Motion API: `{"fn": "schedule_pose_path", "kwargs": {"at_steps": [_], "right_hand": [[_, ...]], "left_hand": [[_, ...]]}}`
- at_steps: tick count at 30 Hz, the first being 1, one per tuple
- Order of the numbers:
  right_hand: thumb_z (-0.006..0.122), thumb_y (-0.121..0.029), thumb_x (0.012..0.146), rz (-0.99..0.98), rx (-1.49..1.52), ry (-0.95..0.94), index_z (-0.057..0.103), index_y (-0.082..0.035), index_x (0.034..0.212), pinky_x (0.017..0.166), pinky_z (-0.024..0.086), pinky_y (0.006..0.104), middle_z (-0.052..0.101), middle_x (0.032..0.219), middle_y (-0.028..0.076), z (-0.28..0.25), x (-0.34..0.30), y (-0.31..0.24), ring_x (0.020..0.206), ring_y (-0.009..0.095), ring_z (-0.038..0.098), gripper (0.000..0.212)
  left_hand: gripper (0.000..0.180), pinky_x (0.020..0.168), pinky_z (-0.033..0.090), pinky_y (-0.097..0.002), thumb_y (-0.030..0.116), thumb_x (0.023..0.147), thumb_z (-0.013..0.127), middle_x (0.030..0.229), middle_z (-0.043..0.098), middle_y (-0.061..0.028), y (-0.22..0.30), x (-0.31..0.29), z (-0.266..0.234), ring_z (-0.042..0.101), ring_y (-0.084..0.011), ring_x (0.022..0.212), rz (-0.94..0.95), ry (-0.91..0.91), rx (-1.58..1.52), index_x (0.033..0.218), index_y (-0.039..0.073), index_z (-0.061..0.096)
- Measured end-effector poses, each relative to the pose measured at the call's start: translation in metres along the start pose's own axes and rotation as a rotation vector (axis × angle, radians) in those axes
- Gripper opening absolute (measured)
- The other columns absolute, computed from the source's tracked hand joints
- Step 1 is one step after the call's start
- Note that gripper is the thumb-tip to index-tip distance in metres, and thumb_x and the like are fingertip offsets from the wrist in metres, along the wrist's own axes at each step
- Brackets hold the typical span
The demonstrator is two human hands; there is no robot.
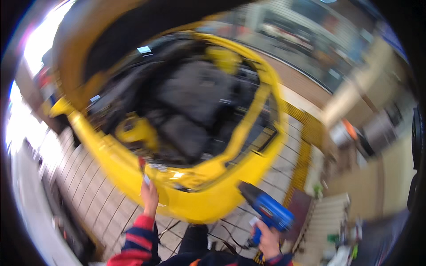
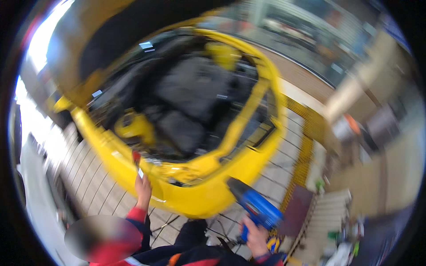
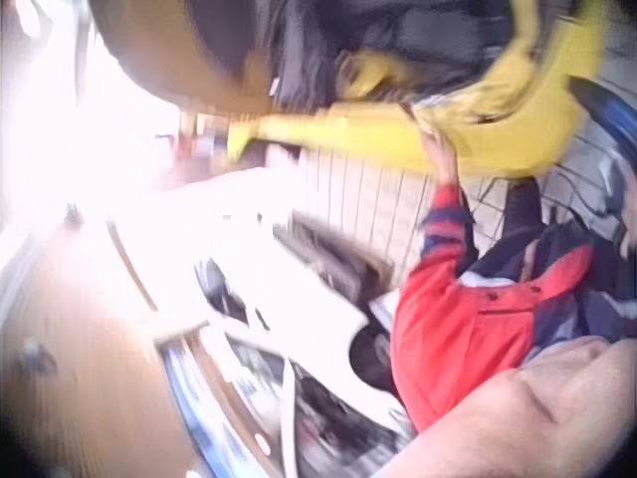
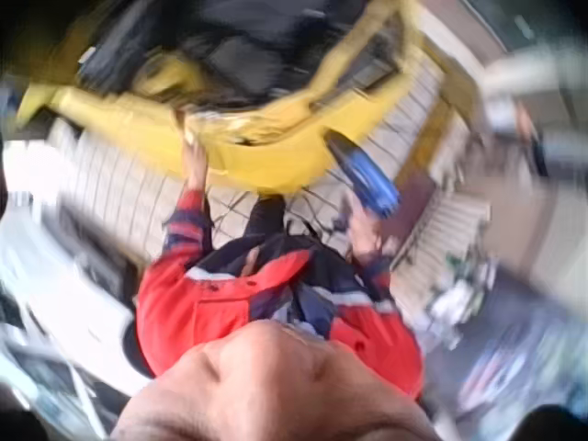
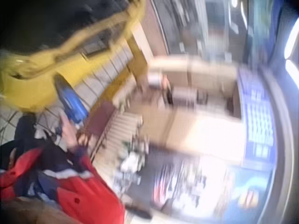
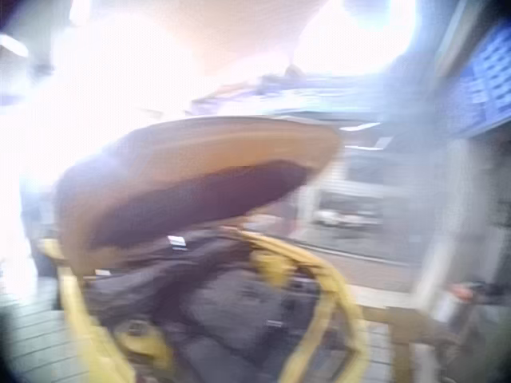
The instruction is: The person uses a heat gun to warm the underside of a yellow car's hood and then closes it. They then use a blue squeegee to smooth a black vinyl wrap with yellow stripes onto the hood, working from the center outward to remove air bubbles and ensure adhesion.
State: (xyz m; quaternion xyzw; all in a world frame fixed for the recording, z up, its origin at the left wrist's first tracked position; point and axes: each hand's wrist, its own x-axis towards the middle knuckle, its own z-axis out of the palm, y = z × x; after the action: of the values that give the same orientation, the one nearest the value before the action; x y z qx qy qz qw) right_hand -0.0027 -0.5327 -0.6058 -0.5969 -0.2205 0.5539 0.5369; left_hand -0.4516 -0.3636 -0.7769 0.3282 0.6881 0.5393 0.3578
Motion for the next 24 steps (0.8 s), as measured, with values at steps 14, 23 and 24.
{"fn": "schedule_pose_path", "kwargs": {"at_steps": [14, 23, 24], "right_hand": [[0.073, -0.035, 0.107, -0.225, 0.308, 0.562, 0.076, -0.005, 0.103, 0.071, 0.053, 0.0266, 0.07, 0.084, -0.002, -0.331, -0.279, 0.032, 0.075, 0.008, 0.064, 0.03], [0.07, -0.031, 0.11, -0.279, 0.546, 1.071, 0.071, -0.006, 0.102, 0.071, 0.053, 0.0291, 0.068, 0.084, 0.001, -0.39, -0.395, 0.085, 0.077, 0.012, 0.065, 0.027], [0.069, -0.034, 0.11, -0.243, 0.605, 1.141, 0.071, -0.01, 0.092, 0.073, 0.051, 0.0287, 0.067, 0.083, -0.003, -0.392, -0.4, 0.085, 0.077, 0.009, 0.063, 0.031]], "left_hand": [[0.027, 0.047, 0.044, -0.0327, 0.027, 0.112, 0.054, 0.067, 0.055, -0.0036, -0.02, -0.494, 0.278, 0.054, -0.0154, 0.053, -0.08, -1.482, 0.525, 0.098, 0.004, 0.059], [0.017, 0.053, 0.043, -0.0318, 0.022, 0.111, 0.056, 0.077, 0.055, -0.0017, -0.026, -0.698, 0.443, 0.052, -0.0142, 0.061, -0.056, -1.919, 0.748, 0.111, 0.005, 0.06], [0.019, 0.054, 0.044, -0.0326, 0.023, 0.11, 0.057, 0.077, 0.055, -0.0027, -0.036, -0.717, 0.461, 0.052, -0.0146, 0.061, -0.157, -1.923, 0.699, 0.112, 0.004, 0.06]]}}
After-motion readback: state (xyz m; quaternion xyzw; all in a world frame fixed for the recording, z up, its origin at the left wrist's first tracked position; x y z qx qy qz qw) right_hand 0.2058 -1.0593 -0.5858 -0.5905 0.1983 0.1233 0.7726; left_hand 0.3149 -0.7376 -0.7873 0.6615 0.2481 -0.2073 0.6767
